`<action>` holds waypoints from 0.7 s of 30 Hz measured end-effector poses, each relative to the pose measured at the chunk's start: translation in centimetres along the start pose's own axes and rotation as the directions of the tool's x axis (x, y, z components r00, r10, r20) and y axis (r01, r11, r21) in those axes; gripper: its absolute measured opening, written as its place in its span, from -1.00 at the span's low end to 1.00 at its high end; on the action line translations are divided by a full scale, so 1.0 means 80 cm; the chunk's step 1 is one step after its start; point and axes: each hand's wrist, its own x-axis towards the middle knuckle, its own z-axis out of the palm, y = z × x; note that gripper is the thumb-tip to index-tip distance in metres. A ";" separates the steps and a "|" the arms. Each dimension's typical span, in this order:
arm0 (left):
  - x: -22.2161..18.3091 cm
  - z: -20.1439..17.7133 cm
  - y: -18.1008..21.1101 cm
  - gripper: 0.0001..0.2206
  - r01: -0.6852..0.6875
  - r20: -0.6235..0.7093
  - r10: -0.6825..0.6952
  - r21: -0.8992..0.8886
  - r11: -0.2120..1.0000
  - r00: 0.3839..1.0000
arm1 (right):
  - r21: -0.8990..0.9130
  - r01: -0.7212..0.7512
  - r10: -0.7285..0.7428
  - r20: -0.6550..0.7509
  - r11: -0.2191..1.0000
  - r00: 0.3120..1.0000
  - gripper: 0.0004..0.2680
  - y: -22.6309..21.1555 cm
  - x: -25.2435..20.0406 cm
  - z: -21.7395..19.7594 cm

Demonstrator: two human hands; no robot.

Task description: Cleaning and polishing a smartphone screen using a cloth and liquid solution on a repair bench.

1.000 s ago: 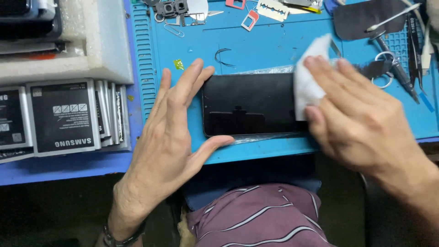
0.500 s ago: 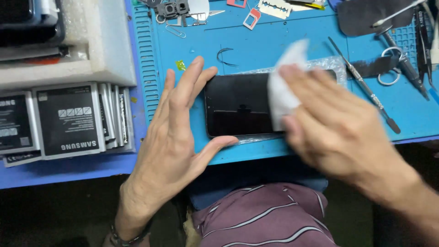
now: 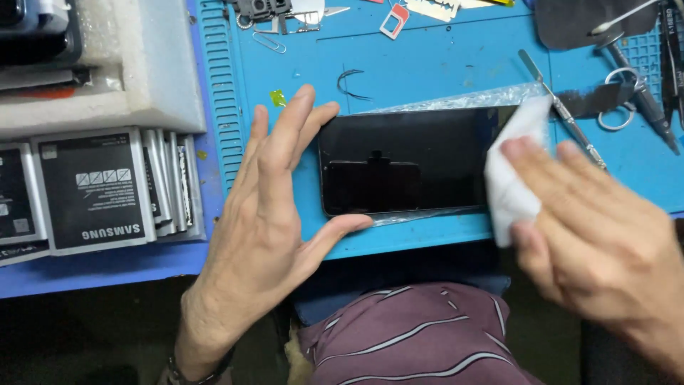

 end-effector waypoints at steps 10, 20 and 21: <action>0.004 0.000 0.001 0.06 -0.024 -0.016 0.024 -0.001 1.000 1.000 | 0.117 0.194 -0.196 0.006 0.974 0.981 -0.66 0.001 0.016 0.004; 0.004 0.002 -0.001 0.09 -0.023 0.001 0.024 -0.040 0.999 1.000 | 0.005 0.037 -0.037 0.001 0.999 0.999 -0.67 0.032 -0.031 0.002; 0.004 0.001 0.000 0.09 -0.021 -0.002 0.021 -0.037 0.999 1.000 | 0.024 0.078 -0.077 -0.017 0.997 0.997 -0.70 0.027 -0.035 0.006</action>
